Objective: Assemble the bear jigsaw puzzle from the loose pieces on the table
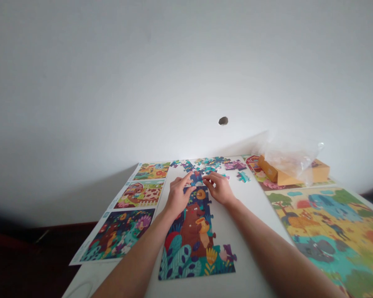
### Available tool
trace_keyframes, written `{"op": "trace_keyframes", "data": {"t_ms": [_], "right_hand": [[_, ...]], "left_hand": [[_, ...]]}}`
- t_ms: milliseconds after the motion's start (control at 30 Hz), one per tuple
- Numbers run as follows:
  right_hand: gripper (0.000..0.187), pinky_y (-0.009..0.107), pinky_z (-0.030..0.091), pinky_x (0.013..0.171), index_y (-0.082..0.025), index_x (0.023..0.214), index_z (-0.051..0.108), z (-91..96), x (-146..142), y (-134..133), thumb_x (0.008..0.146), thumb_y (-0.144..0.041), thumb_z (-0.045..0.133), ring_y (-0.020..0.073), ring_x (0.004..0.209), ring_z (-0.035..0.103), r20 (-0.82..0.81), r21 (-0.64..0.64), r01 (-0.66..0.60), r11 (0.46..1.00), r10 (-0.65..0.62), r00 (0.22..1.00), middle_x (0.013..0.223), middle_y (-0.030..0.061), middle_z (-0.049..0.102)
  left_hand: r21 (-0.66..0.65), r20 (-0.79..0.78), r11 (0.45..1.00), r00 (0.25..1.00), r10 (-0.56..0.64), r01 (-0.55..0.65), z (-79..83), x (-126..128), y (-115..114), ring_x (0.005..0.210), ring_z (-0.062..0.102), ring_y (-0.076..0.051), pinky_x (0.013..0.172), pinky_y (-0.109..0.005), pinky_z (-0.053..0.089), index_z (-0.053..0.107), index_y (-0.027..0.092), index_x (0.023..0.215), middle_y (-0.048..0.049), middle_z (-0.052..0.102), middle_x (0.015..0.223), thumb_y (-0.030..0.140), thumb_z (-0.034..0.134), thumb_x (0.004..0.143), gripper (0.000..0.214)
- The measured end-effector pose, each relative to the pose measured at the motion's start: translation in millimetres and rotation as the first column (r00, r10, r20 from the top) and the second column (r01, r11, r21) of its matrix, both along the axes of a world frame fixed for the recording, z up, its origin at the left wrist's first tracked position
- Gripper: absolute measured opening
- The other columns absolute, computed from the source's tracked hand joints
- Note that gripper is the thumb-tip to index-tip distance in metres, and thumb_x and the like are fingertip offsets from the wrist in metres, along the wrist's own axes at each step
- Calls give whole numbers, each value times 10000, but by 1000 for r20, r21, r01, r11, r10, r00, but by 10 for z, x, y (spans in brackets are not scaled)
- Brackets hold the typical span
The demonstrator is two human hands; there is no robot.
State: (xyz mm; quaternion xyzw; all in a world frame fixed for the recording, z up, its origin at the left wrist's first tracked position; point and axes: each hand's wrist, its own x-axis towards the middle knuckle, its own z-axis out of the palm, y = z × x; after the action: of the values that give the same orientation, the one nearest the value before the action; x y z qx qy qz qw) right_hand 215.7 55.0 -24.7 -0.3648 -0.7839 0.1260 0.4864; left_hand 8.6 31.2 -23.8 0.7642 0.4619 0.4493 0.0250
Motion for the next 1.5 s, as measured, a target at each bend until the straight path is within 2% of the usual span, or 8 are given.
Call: {"op": "trace_keyframes", "data": {"t_ms": [267,533,933,1200,1500], "right_hand": [[212,293,476,699,-215,975,711,8,0,-2,968,-322,528,164,715,590,4,-12,2,1000,-2,1000,814,52,658],[174,290,467,696,-210,946,700,22,1,-9,952,-289,545,160,716,590,-10,-45,6,999,-7,1000,800,43,661],[144,263,436,715,-210,946,705,33,6,-22,929,-264,572,143,719,579,62,-63,-19,998,23,998,777,21,648],[167,271,437,724,-210,937,700,77,2,-48,933,-273,545,150,721,580,58,-78,7,997,-3,998,759,22,648],[182,265,421,697,-198,838,672,113,4,-70,924,-277,533,145,698,557,27,-92,-1,996,3,1000,731,16,630]], "left_hand": [[-11,-1,1000,1000,-14,14,-20,-11,10,882,663,-191,882,-361,528,517,278,1402,-19,700,929,219,668,877,549],[-15,-21,1000,1000,13,-13,32,24,-28,858,671,-192,878,-361,524,530,271,1391,-33,716,940,289,658,888,519],[1,-67,999,997,36,-36,29,34,-26,870,650,-188,870,-344,502,468,269,1449,-27,700,946,191,608,873,598],[-1,-42,1000,999,17,-17,28,39,-27,844,651,-182,863,-345,511,467,265,1451,-29,705,937,239,620,891,581],[-18,-43,1000,999,-8,7,-1,21,-13,893,661,-187,885,-350,515,469,268,1448,-32,711,967,230,637,885,589]]}}
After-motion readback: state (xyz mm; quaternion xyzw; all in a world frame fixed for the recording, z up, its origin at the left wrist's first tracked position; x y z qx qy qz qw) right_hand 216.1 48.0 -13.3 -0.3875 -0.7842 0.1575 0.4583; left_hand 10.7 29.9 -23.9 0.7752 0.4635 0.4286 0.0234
